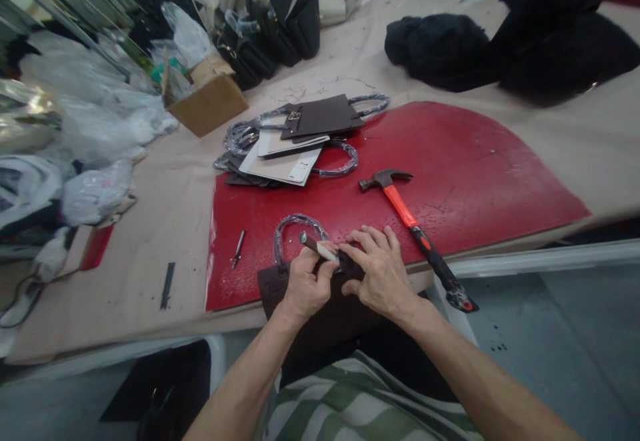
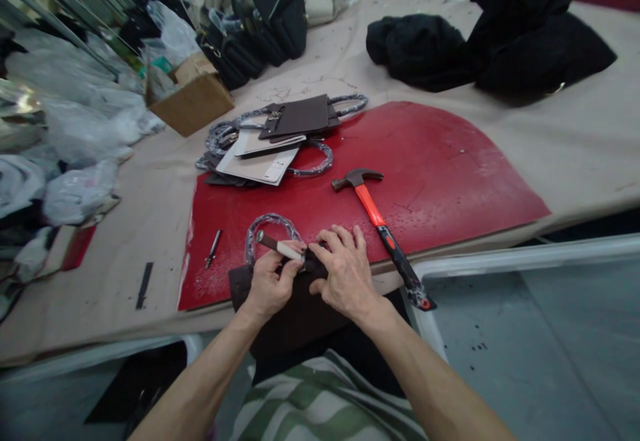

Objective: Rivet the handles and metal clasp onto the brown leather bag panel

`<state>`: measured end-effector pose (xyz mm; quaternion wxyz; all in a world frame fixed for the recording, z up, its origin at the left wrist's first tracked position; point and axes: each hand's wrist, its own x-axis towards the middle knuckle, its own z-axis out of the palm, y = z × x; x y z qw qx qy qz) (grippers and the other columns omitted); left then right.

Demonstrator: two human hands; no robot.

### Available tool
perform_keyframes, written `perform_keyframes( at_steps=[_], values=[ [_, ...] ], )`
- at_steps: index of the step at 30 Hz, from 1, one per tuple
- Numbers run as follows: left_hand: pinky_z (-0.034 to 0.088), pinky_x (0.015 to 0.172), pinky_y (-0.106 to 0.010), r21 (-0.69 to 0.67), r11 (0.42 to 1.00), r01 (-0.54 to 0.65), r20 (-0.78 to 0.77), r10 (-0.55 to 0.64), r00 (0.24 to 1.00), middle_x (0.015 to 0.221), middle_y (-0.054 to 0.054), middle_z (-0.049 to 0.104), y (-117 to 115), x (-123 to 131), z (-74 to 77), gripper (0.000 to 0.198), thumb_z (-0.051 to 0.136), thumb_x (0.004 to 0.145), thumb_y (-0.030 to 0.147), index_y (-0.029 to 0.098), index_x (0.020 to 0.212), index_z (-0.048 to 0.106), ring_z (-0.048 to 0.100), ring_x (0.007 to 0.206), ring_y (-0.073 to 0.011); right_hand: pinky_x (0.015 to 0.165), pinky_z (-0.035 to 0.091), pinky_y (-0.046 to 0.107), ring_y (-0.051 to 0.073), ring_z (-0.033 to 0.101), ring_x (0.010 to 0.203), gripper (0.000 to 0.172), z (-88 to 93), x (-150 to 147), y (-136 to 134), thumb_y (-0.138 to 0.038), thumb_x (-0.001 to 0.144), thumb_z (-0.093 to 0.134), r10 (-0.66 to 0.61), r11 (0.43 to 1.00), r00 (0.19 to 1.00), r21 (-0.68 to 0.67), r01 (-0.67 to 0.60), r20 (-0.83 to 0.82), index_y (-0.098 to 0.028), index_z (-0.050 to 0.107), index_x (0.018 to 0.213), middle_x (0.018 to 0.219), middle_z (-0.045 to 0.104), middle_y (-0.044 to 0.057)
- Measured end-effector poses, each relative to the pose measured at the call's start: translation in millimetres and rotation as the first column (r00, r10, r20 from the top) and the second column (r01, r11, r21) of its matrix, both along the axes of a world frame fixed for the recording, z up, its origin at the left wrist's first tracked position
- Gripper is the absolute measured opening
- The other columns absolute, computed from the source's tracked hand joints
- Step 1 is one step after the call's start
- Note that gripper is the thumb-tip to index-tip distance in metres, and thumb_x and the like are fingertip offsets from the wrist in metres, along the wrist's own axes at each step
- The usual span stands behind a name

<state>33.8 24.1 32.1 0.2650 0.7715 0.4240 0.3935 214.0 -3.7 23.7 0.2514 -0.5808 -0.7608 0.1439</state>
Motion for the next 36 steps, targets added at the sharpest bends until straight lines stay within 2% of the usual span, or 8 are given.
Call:
perform_keyframes(
  at_steps=[6, 12, 17, 22, 26, 36],
  values=[
    [0.056, 0.089, -0.031, -0.008, 0.999, 0.034, 0.072, -0.033, 0.997, 0.100, -0.006, 0.071, 2.2, -2.6, -0.7, 0.012, 0.057, 0.088, 0.015, 0.017, 0.097, 0.065, 0.068, 0.095, -0.0184, 0.117, 0.019, 0.062, 0.035, 0.041, 0.130, 0.072, 2.4, 3.5, 1.2, -0.038, 0.061, 0.090, 0.039, 0.999, 0.999, 0.003, -0.039, -0.002, -0.025, 0.062, 0.126, 0.132, 0.057, 0.007],
    [0.057, 0.089, -0.033, -0.036, 0.998, 0.058, 0.063, -0.056, 0.996, 0.099, -0.007, 0.071, 4.6, -4.5, -1.2, 0.011, 0.057, 0.089, 0.017, 0.017, 0.095, 0.066, 0.069, 0.094, -0.0193, 0.116, 0.020, 0.061, 0.034, 0.040, 0.132, 0.073, 3.1, 10.5, 2.6, -0.027, 0.063, 0.087, 0.119, 0.993, 0.993, -0.018, -0.119, -0.001, -0.022, 0.058, 0.130, 0.135, 0.056, 0.008],
    [0.057, 0.089, -0.033, 0.011, 1.000, 0.020, 0.058, -0.020, 0.998, 0.099, -0.008, 0.072, 3.2, -1.8, -1.7, 0.013, 0.056, 0.088, 0.017, 0.017, 0.097, 0.066, 0.069, 0.094, -0.0194, 0.117, 0.019, 0.061, 0.034, 0.041, 0.131, 0.069, 5.2, 10.7, 2.2, -0.024, 0.065, 0.084, 0.111, 0.994, 0.994, -0.023, -0.111, -0.006, -0.022, 0.058, 0.129, 0.133, 0.056, 0.009],
    [0.057, 0.088, -0.032, 0.045, 0.997, 0.058, 0.050, -0.060, 0.997, 0.098, -0.007, 0.072, 2.2, -1.7, -0.4, 0.013, 0.055, 0.088, 0.016, 0.017, 0.096, 0.066, 0.070, 0.093, -0.0192, 0.117, 0.019, 0.060, 0.033, 0.040, 0.131, 0.069, 4.4, 8.5, 1.8, -0.023, 0.065, 0.084, 0.103, 0.995, 0.995, -0.013, -0.103, 0.005, -0.022, 0.058, 0.129, 0.132, 0.056, 0.007],
    [0.057, 0.088, -0.033, 0.071, 0.997, 0.037, 0.039, -0.040, 0.998, 0.099, -0.008, 0.072, 1.1, -1.2, 0.0, 0.013, 0.055, 0.089, 0.016, 0.017, 0.096, 0.065, 0.069, 0.093, -0.0193, 0.118, 0.018, 0.059, 0.032, 0.041, 0.130, 0.067, 1.6, 6.1, 0.8, -0.023, 0.064, 0.085, 0.067, 0.998, 0.998, 0.009, -0.067, 0.007, -0.023, 0.060, 0.127, 0.132, 0.056, 0.006],
    [0.057, 0.090, -0.035, 0.161, 0.987, 0.019, 0.009, -0.020, 1.000, 0.102, -0.009, 0.072, -2.8, 0.2, -7.8, 0.012, 0.055, 0.091, 0.018, 0.017, 0.098, 0.065, 0.069, 0.098, -0.0208, 0.117, 0.021, 0.058, 0.031, 0.043, 0.127, 0.063, 2.2, 4.1, 0.8, -0.022, 0.065, 0.083, 0.051, 0.998, 0.999, 0.032, -0.051, 0.006, -0.024, 0.061, 0.125, 0.128, 0.058, 0.006]
  ],
)
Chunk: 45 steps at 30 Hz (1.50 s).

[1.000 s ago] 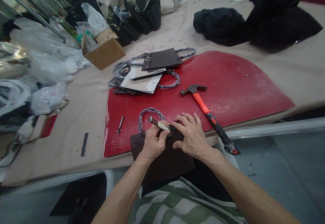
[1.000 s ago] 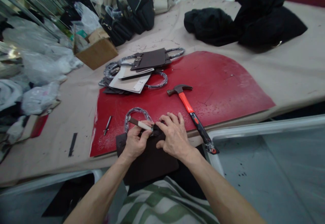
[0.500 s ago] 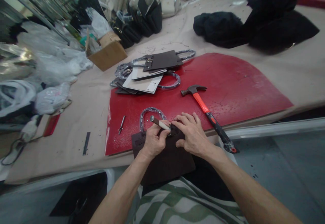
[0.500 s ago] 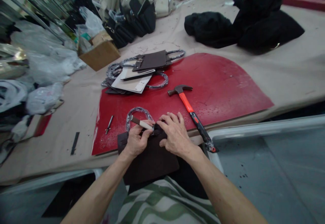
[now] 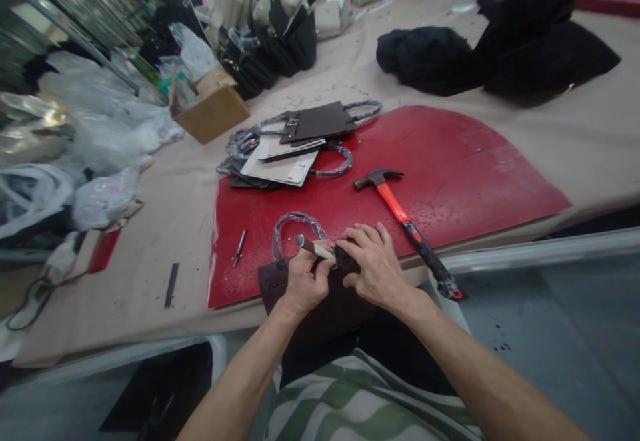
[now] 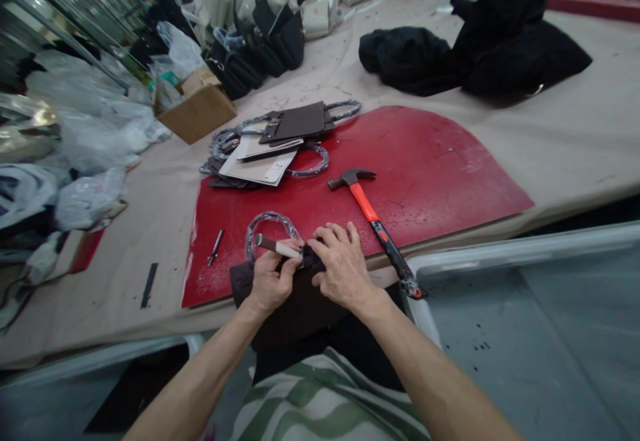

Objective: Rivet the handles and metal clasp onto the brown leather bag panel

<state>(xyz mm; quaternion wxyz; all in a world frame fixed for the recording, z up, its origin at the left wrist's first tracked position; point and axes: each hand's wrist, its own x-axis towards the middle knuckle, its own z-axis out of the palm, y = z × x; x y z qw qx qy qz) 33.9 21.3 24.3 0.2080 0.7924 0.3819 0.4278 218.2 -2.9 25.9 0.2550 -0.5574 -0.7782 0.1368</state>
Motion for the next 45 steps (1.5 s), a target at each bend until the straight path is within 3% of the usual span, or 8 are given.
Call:
perform_keyframes(
  at_steps=[9, 18, 23, 26, 28, 33, 38, 45],
  values=[
    [0.057, 0.091, -0.038, 0.032, 0.999, -0.021, -0.005, 0.021, 1.000, 0.102, -0.009, 0.071, -4.2, 1.0, -7.1, 0.010, 0.055, 0.090, 0.019, 0.018, 0.096, 0.064, 0.069, 0.098, -0.0210, 0.106, 0.040, 0.052, 0.029, 0.053, 0.117, 0.037, 1.7, 11.0, -18.0, -0.018, 0.080, 0.068, -0.048, 0.990, 0.977, 0.120, 0.075, -0.208, -0.018, 0.062, 0.116, 0.122, 0.060, 0.011],
    [0.058, 0.092, -0.038, 0.007, 1.000, -0.006, -0.008, 0.006, 1.000, 0.102, -0.010, 0.071, -3.2, -2.2, -7.1, 0.010, 0.055, 0.091, 0.020, 0.018, 0.096, 0.064, 0.070, 0.100, -0.0211, 0.088, 0.050, 0.047, 0.030, 0.061, 0.099, 0.017, 11.4, 63.7, -52.4, -0.021, 0.088, 0.063, -0.419, 0.801, 0.898, 0.411, 0.435, -0.135, -0.015, 0.067, 0.104, 0.105, 0.066, 0.014],
    [0.058, 0.089, -0.036, -0.015, 1.000, 0.006, 0.036, -0.006, 0.999, 0.099, -0.010, 0.072, -1.5, -1.0, -1.6, 0.010, 0.056, 0.090, 0.019, 0.017, 0.096, 0.063, 0.070, 0.095, -0.0205, 0.087, 0.051, 0.043, 0.026, 0.064, 0.095, 0.013, -1.8, 27.7, -73.1, -0.020, 0.088, 0.059, -0.315, 0.903, 0.920, 0.224, 0.366, -0.233, -0.018, 0.067, 0.098, 0.101, 0.069, 0.011],
    [0.058, 0.089, -0.035, -0.041, 0.999, 0.021, 0.049, -0.019, 0.999, 0.099, -0.009, 0.071, -1.2, -0.7, -0.8, 0.009, 0.056, 0.089, 0.019, 0.017, 0.095, 0.064, 0.070, 0.095, -0.0199, 0.085, 0.053, 0.046, 0.030, 0.066, 0.095, 0.027, -18.7, -4.3, -72.9, -0.032, 0.084, 0.062, -0.437, 0.894, 0.786, -0.308, 0.325, -0.438, -0.017, 0.067, 0.105, 0.102, 0.070, 0.012],
    [0.057, 0.090, -0.034, -0.057, 0.998, 0.026, 0.054, -0.023, 0.998, 0.099, -0.008, 0.071, -0.4, -1.2, 0.2, 0.009, 0.056, 0.089, 0.019, 0.017, 0.094, 0.064, 0.070, 0.094, -0.0195, 0.080, 0.055, 0.044, 0.029, 0.068, 0.088, 0.034, -26.1, -18.5, -67.2, -0.041, 0.081, 0.066, -0.502, 0.810, 0.588, -0.583, 0.064, -0.634, -0.017, 0.067, 0.105, 0.096, 0.072, 0.009],
    [0.057, 0.086, -0.031, -0.170, 0.985, 0.025, 0.044, -0.017, 0.999, 0.096, -0.007, 0.072, 6.6, -4.3, 6.4, 0.012, 0.056, 0.088, 0.020, 0.017, 0.095, 0.066, 0.070, 0.090, -0.0192, 0.078, 0.056, 0.038, 0.024, 0.069, 0.081, 0.050, -16.3, -26.0, -56.6, -0.044, 0.067, 0.084, -0.626, 0.707, 0.063, -0.599, -0.377, -0.778, -0.016, 0.067, 0.105, 0.093, 0.074, 0.006],
    [0.055, 0.081, -0.028, -0.363, 0.930, 0.047, 0.072, -0.023, 0.997, 0.091, -0.005, 0.072, 15.5, -6.8, 13.4, 0.013, 0.058, 0.087, 0.022, 0.016, 0.094, 0.067, 0.068, 0.085, -0.0180, 0.069, 0.056, 0.032, 0.019, 0.069, 0.069, 0.058, 1.0, -21.8, -52.2, -0.034, 0.061, 0.088, -0.707, 0.606, -0.057, -0.562, -0.563, -0.705, -0.016, 0.064, 0.111, 0.088, 0.074, 0.007],
    [0.052, 0.083, -0.028, -0.463, 0.883, 0.080, 0.109, -0.033, 0.994, 0.092, -0.005, 0.072, 19.7, -7.0, 19.7, 0.014, 0.057, 0.087, 0.023, 0.015, 0.094, 0.067, 0.067, 0.086, -0.0173, 0.066, 0.055, 0.031, 0.019, 0.067, 0.062, 0.050, 5.2, -27.5, -41.9, -0.022, 0.054, 0.085, -0.783, 0.553, -0.081, -0.630, -0.545, -0.617, -0.015, 0.069, 0.100, 0.079, 0.073, 0.006]
  ],
)
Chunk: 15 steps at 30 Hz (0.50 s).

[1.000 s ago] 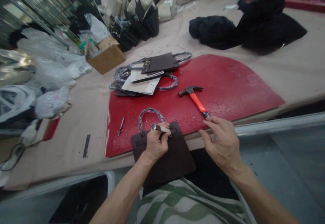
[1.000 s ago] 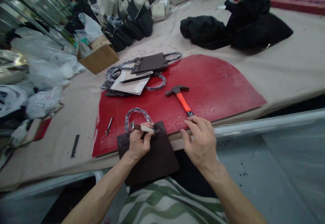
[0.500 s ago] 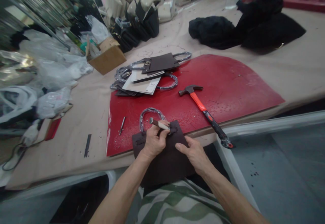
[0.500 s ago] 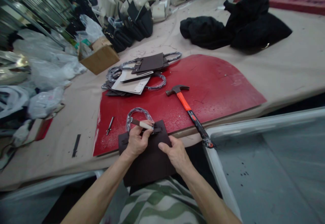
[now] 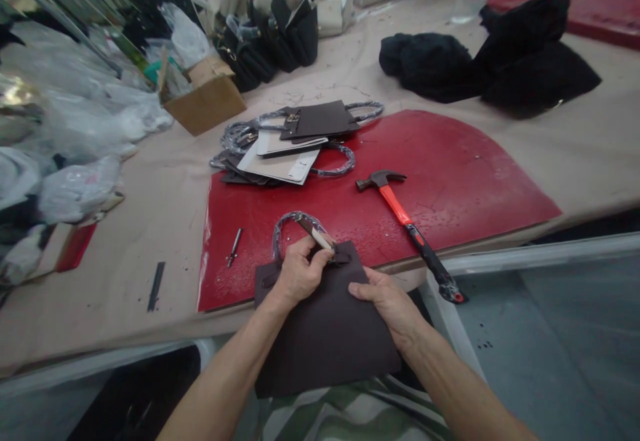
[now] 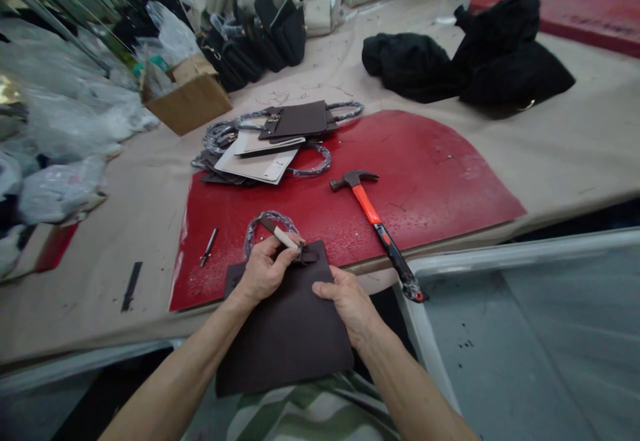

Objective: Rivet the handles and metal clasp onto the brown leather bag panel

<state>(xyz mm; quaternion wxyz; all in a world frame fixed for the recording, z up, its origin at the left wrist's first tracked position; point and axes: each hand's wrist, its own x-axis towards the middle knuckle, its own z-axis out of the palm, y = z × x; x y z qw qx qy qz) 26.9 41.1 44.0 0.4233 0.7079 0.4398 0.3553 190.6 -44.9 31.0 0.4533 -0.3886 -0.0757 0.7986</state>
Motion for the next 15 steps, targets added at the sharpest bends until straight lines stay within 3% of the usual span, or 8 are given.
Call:
perform_keyframes(
  at_steps=[9, 15],
  values=[
    [0.052, 0.083, -0.028, -0.013, 1.000, 0.002, 0.018, -0.001, 1.000, 0.096, -0.006, 0.072, -0.4, -2.3, 0.0, 0.015, 0.057, 0.087, 0.020, 0.015, 0.096, 0.068, 0.068, 0.089, -0.0180, 0.069, 0.054, 0.033, 0.019, 0.066, 0.066, 0.035, -10.6, -3.1, 3.3, -0.025, 0.062, 0.080, -0.021, 0.991, 0.994, 0.134, 0.006, 0.107, -0.016, 0.073, 0.096, 0.080, 0.072, 0.003],
    [0.053, 0.086, -0.029, 0.014, 1.000, 0.012, 0.013, -0.012, 1.000, 0.097, -0.007, 0.073, -0.4, -2.9, -0.7, 0.015, 0.058, 0.086, 0.018, 0.015, 0.097, 0.068, 0.069, 0.091, -0.0185, 0.069, 0.053, 0.030, 0.019, 0.066, 0.070, 0.032, -18.8, -2.6, 3.6, -0.025, 0.064, 0.079, -0.029, 0.990, 0.983, 0.144, 0.002, 0.181, -0.016, 0.074, 0.094, 0.080, 0.071, 0.003]
  ],
)
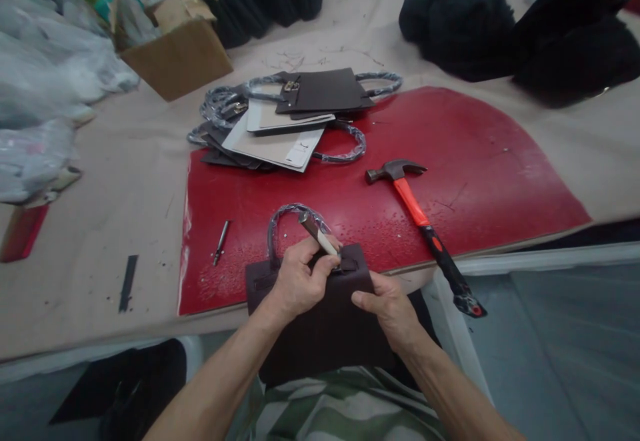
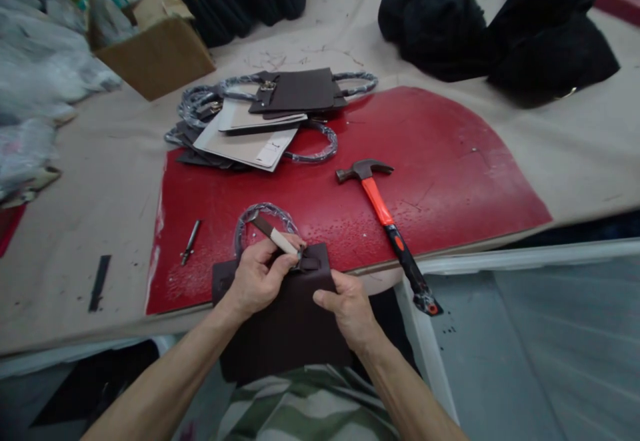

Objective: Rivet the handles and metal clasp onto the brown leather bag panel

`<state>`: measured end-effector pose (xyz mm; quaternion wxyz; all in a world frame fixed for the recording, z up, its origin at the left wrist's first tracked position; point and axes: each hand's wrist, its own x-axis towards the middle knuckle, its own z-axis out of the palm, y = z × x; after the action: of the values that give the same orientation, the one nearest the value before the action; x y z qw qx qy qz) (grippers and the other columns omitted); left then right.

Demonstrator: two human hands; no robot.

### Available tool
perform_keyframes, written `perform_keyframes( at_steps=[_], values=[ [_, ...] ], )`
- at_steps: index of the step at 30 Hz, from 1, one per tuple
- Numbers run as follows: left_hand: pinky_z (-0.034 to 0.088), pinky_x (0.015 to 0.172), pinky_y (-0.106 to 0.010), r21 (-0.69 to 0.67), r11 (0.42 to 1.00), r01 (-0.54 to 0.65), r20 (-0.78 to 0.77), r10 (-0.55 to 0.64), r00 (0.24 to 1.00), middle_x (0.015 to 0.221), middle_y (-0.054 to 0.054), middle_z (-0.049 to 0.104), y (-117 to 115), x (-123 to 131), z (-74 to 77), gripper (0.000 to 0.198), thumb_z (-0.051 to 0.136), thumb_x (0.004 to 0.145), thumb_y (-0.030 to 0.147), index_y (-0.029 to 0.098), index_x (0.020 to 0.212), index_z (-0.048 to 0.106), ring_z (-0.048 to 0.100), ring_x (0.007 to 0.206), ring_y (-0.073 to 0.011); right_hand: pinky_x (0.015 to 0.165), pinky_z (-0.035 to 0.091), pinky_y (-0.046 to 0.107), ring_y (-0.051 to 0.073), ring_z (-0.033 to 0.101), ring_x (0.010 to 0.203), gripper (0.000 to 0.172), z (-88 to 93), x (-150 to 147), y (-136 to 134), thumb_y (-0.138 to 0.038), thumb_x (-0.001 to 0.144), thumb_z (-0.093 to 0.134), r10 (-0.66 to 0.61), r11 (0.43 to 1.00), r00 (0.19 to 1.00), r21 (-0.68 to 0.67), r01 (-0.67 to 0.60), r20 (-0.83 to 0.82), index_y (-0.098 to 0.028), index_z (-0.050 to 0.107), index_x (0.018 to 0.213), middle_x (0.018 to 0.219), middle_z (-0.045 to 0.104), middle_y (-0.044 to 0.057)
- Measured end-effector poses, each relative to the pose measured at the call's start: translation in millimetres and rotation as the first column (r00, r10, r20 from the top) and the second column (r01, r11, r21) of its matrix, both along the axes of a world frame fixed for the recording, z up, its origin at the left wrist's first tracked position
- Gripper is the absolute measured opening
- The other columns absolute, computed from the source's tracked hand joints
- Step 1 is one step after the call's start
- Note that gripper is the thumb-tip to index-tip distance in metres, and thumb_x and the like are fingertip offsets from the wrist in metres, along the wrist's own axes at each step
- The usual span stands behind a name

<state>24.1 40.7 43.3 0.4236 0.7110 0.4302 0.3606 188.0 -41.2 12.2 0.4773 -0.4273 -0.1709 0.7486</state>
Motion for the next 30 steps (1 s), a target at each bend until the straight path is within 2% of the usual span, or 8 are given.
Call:
perform_keyframes(
  at_steps=[7, 17, 24, 30],
  values=[
    [0.053, 0.087, -0.030, -0.004, 1.000, 0.027, -0.008, -0.027, 1.000, 0.099, -0.007, 0.073, 2.5, -1.5, 2.1, 0.014, 0.057, 0.086, 0.016, 0.016, 0.097, 0.067, 0.069, 0.092, -0.0182, 0.068, 0.051, 0.027, 0.017, 0.063, 0.070, 0.027, 2.8, -0.1, 2.7, -0.023, 0.065, 0.077, 0.007, 1.000, 0.998, 0.003, -0.007, 0.069, -0.017, 0.075, 0.091, 0.077, 0.070, 0.001],
    [0.054, 0.086, -0.030, 0.069, 0.996, 0.050, -0.030, -0.048, 0.998, 0.098, -0.007, 0.073, 2.7, -1.6, 3.1, 0.012, 0.058, 0.087, 0.016, 0.016, 0.096, 0.067, 0.069, 0.092, -0.0184, 0.069, 0.048, 0.027, 0.016, 0.058, 0.071, 0.025, -12.2, 2.5, -1.7, -0.027, 0.069, 0.075, 0.003, 0.997, 0.973, 0.078, -0.022, 0.230, -0.017, 0.076, 0.092, 0.082, 0.069, 0.000],
    [0.054, 0.086, -0.033, 0.089, 0.996, 0.015, -0.070, -0.009, 0.998, 0.098, -0.008, 0.073, -1.1, 1.4, 2.3, 0.011, 0.057, 0.088, 0.018, 0.017, 0.096, 0.066, 0.069, 0.092, -0.0200, 0.067, 0.046, 0.026, 0.015, 0.054, 0.070, 0.025, -3.5, 3.3, -1.1, -0.027, 0.070, 0.070, 0.037, 0.994, 0.949, 0.087, -0.068, 0.314, -0.017, 0.074, 0.092, 0.079, 0.066, -0.001],
    [0.055, 0.088, -0.034, 0.180, 0.984, 0.002, -0.094, 0.015, 0.995, 0.099, -0.008, 0.073, -7.5, 4.3, -2.9, 0.012, 0.056, 0.088, 0.018, 0.018, 0.095, 0.065, 0.069, 0.095, -0.0209, 0.064, 0.043, 0.026, 0.016, 0.052, 0.068, 0.019, 6.5, 1.3, -5.7, -0.025, 0.071, 0.062, 0.076, 0.995, 0.864, 0.016, -0.097, 0.497, -0.017, 0.070, 0.086, 0.073, 0.063, -0.002]
  ],
)
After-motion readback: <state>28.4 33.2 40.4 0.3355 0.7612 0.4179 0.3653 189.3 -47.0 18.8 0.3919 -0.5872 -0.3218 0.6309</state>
